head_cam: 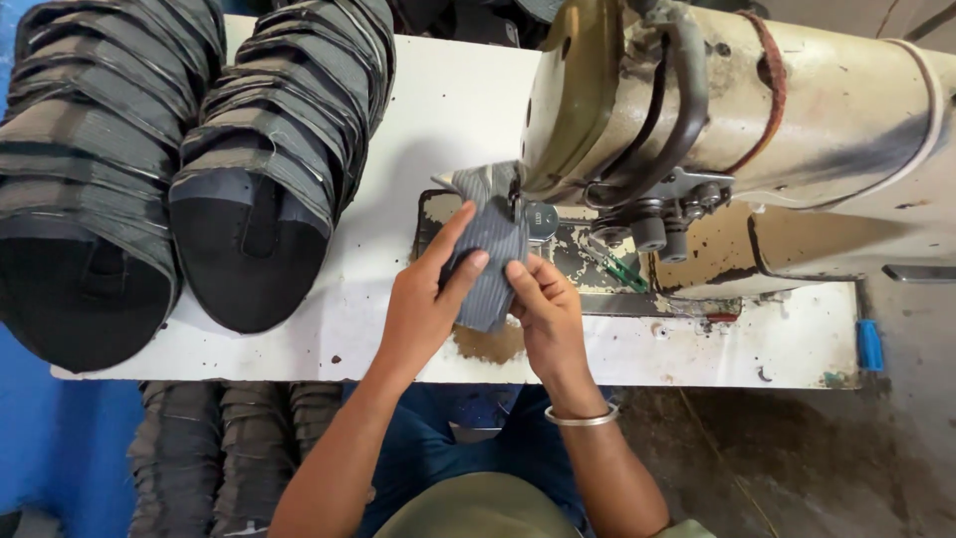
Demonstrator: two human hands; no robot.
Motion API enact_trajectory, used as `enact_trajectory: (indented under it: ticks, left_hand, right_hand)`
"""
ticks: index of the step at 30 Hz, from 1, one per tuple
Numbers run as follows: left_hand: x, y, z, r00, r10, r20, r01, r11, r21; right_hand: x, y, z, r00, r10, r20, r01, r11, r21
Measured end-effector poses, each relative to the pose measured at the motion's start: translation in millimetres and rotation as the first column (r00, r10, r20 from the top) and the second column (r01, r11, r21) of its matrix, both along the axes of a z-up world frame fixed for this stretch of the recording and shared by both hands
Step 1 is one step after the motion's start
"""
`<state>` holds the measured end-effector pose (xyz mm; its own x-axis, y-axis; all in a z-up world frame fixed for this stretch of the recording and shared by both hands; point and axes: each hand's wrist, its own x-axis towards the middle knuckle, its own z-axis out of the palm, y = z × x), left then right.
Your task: Sewing and assembling components of a shoe upper using an industrial sewing machine.
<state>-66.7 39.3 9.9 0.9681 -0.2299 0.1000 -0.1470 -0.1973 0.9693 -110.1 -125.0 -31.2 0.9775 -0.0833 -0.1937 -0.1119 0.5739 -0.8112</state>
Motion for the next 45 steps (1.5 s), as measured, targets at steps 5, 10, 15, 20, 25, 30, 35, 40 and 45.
enact_trajectory:
  ticks: [5, 10, 15, 20, 25, 30, 35, 40, 45]
  left_hand:
    - [11, -8, 13, 0.997, 0.045, -0.058, -0.041, 0.997, 0.062]
    - [17, -19, 8, 0.997, 0.072, 0.026, -0.073, 0.994, 0.076]
    - [14, -17, -33, 0.942, 0.193, 0.275, -0.236, 0.963, 0.132]
    - [7, 3, -51, 0.777, 0.015, 0.629, -0.110, 0.987, 0.113]
    - [-1, -7, -28, 0.930, 0.056, 0.364, -0.121, 0.980, 0.158]
    - [6, -9, -1, 0.962, 0.054, 0.267, -0.089, 0.989, 0.120]
    - [20, -15, 17, 0.987, 0.064, 0.150, -0.096, 0.971, 0.217]
    - [8, -36, -14, 0.903, 0.275, 0.330, -0.301, 0.953, 0.030]
    - [-22, -56, -38, 0.910, 0.336, 0.244, -0.325, 0.942, -0.087]
  right_hand:
    - [-19, 6, -41, 0.999, -0.025, 0.036, 0.029, 0.991, -0.129]
    - [-24, 10, -45, 0.997, -0.051, 0.053, 0.062, 0.966, -0.252]
    - [-28, -7, -94, 0.995, -0.080, 0.066, 0.094, 0.963, -0.252]
    - [1, 4, -25, 0.990, -0.093, 0.104, 0.117, 0.961, -0.252]
    - [12, 5, -6, 0.990, -0.091, 0.105, 0.114, 0.964, -0.239]
    - [2, 2, -23, 0.994, -0.066, 0.091, 0.090, 0.955, -0.283]
    - [-12, 3, -48, 0.992, -0.035, 0.124, 0.075, 0.941, -0.329]
    - [-5, 4, -29, 0.991, -0.061, 0.122, 0.097, 0.944, -0.315]
    - [6, 2, -13, 0.991, -0.079, 0.107, 0.108, 0.949, -0.297]
